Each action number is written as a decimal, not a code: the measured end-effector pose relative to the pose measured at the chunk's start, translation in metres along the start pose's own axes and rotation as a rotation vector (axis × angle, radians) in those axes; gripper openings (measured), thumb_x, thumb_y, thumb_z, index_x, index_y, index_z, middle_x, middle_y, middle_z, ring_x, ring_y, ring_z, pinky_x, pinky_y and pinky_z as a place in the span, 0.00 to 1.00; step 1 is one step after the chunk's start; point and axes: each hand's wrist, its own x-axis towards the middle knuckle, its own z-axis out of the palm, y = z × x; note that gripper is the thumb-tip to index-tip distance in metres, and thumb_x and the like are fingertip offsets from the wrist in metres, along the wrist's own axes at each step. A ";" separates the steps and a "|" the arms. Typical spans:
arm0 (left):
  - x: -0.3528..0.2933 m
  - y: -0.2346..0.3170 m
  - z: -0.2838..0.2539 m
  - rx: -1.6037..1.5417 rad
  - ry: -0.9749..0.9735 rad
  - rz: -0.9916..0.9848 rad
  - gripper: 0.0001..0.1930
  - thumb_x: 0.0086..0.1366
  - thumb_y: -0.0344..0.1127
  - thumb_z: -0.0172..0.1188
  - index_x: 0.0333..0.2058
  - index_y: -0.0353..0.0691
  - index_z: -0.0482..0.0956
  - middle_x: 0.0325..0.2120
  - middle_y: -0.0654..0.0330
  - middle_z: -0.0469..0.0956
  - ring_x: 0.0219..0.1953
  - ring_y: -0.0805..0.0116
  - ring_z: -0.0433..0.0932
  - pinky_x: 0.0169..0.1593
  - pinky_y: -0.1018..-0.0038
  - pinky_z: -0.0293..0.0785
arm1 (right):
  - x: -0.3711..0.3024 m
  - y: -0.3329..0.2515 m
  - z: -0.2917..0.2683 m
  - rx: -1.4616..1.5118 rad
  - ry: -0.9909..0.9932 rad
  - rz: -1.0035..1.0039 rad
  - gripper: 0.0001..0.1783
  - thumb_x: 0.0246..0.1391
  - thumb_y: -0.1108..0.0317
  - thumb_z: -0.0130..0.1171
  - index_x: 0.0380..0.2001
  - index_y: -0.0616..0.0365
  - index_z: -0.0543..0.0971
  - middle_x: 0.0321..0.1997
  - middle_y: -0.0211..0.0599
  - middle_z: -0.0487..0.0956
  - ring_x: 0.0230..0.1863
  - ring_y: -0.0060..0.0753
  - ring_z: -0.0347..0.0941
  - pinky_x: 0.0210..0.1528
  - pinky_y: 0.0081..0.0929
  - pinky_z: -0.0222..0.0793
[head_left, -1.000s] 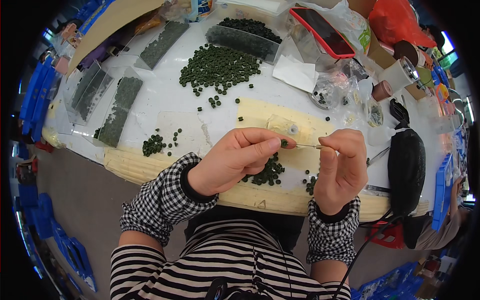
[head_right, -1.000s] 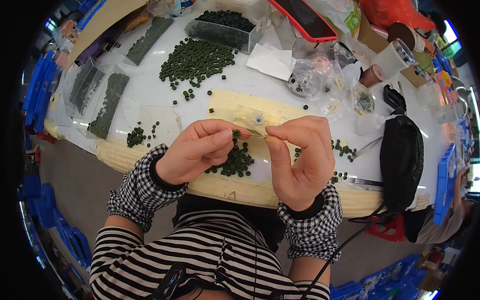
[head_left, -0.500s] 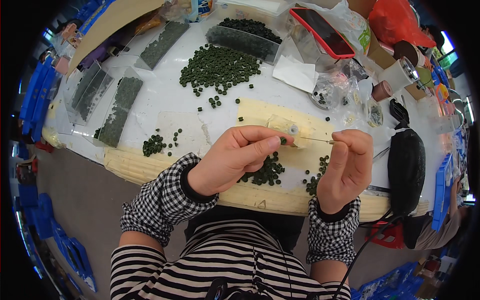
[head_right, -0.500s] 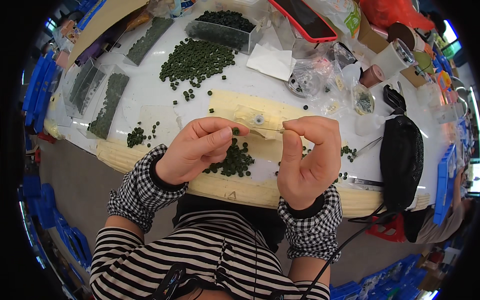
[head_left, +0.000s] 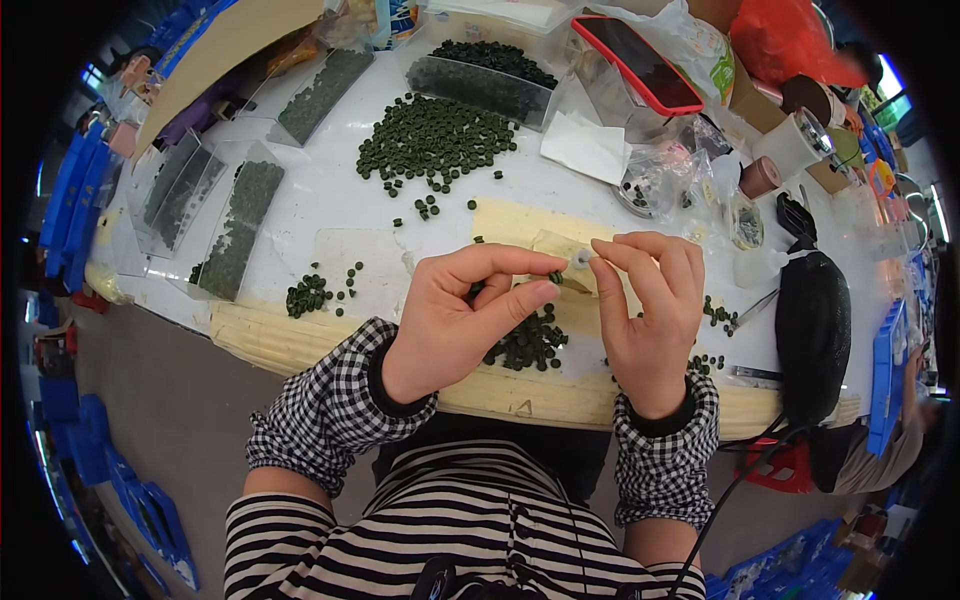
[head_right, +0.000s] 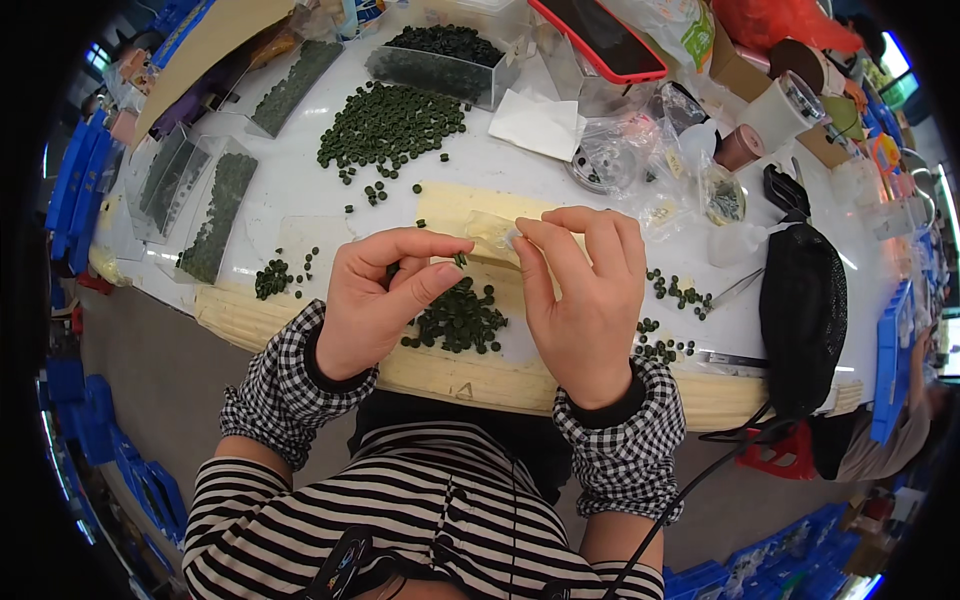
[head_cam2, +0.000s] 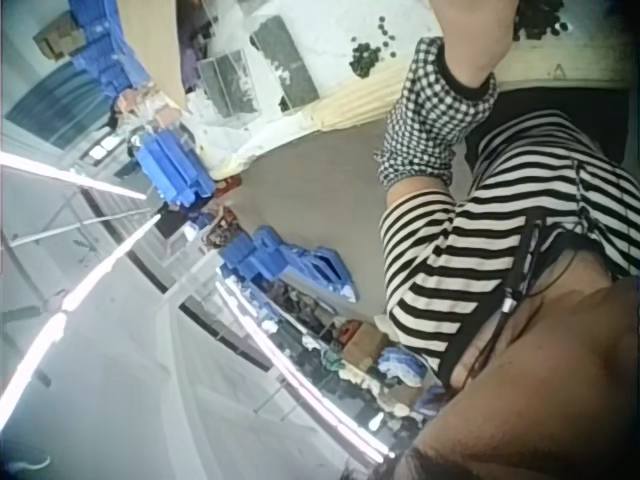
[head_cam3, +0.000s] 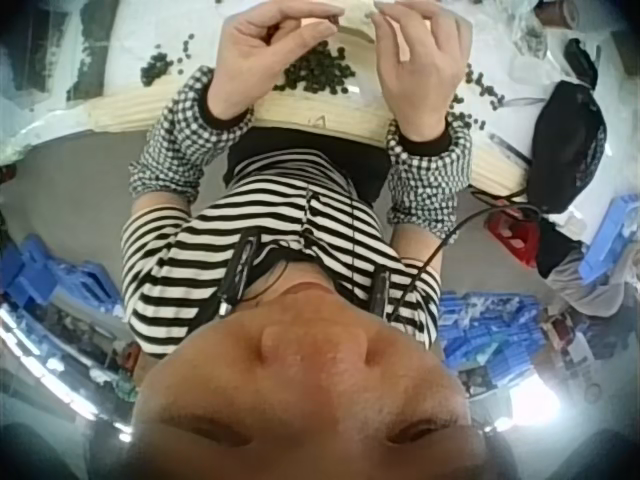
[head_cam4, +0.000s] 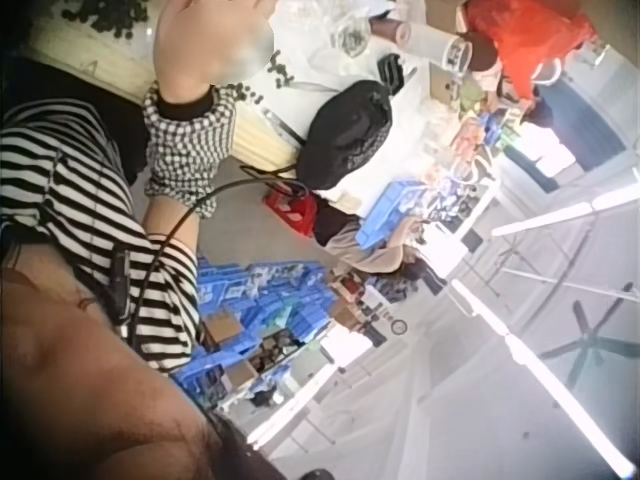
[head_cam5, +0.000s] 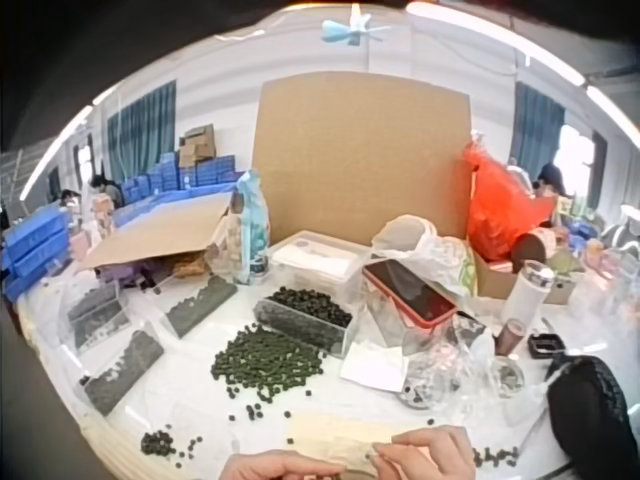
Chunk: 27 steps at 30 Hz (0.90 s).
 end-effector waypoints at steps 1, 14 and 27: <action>0.000 0.000 0.000 0.002 0.001 0.007 0.12 0.63 0.25 0.62 0.46 0.32 0.81 0.16 0.78 0.57 0.21 0.87 0.53 0.28 0.87 0.54 | 0.000 0.000 0.000 0.006 0.002 0.000 0.10 0.45 0.75 0.67 0.33 0.57 0.81 0.35 0.34 0.76 0.39 0.39 0.70 0.40 0.33 0.66; 0.021 -0.013 -0.052 1.075 0.100 0.173 0.09 0.58 0.28 0.64 0.38 0.35 0.82 0.15 0.63 0.65 0.18 0.74 0.62 0.24 0.76 0.62 | 0.000 0.000 -0.003 0.044 0.060 -0.029 0.09 0.44 0.77 0.67 0.33 0.57 0.82 0.33 0.34 0.77 0.36 0.38 0.70 0.38 0.32 0.66; 0.029 0.000 -0.053 -0.718 0.394 -0.313 0.14 0.69 0.25 0.49 0.51 0.27 0.68 0.37 0.61 0.70 0.34 0.77 0.67 0.40 0.80 0.70 | 0.000 -0.001 -0.003 0.052 0.067 -0.015 0.10 0.44 0.77 0.67 0.33 0.58 0.82 0.33 0.34 0.77 0.36 0.38 0.70 0.37 0.31 0.66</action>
